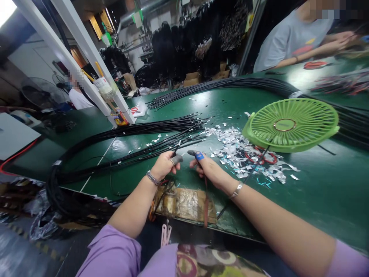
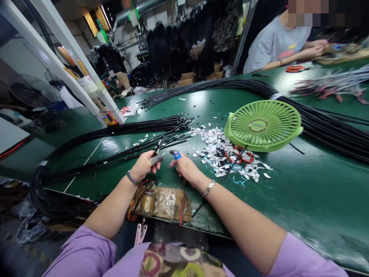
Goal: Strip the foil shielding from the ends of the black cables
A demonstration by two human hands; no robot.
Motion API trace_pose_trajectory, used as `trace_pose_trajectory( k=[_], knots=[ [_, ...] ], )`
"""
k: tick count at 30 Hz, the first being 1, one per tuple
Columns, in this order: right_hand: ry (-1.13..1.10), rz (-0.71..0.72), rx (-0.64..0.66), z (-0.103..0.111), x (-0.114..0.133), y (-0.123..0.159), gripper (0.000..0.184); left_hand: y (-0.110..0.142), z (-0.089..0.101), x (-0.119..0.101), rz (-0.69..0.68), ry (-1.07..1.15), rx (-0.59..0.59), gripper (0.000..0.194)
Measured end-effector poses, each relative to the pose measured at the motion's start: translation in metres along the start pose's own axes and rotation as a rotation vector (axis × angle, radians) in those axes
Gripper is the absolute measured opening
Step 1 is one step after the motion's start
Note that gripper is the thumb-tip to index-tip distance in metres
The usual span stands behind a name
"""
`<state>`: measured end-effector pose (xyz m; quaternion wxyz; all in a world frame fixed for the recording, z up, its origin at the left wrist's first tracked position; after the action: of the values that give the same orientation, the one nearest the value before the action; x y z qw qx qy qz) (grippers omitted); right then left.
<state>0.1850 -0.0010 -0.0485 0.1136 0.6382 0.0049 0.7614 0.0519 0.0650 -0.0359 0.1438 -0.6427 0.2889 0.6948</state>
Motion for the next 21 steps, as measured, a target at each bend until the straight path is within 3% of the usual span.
trace_pose_trajectory(
  k=[4,9,15,21],
  knots=[
    [0.161,0.035,0.062,-0.011,-0.001,0.006,0.032,-0.003,0.003,-0.001,-0.087,0.035,-0.023,0.031],
    [0.089,0.017,0.082,-0.014,-0.002,0.006,0.030,-0.003,0.003,0.000,-0.161,-0.059,-0.026,0.025],
    [0.008,-0.018,0.097,-0.016,-0.002,0.008,0.037,0.004,0.004,-0.007,-0.364,-0.390,-0.132,0.010],
    [-0.029,-0.024,0.072,-0.016,-0.002,0.008,0.041,0.013,0.000,-0.017,-0.580,-0.777,-0.191,0.012]
  ],
)
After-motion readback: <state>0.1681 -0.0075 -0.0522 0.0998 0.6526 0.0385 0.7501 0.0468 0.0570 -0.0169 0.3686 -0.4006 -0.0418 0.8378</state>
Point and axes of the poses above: each hand's wrist, its own y-axis away from the middle knuckle, its own z-axis out of the back of the hand, x = y × z, the point moved 6 cm from there along -y, towards the middle knuckle, and after that the axes turned 9 degrees about y, right-handed, at the moved point
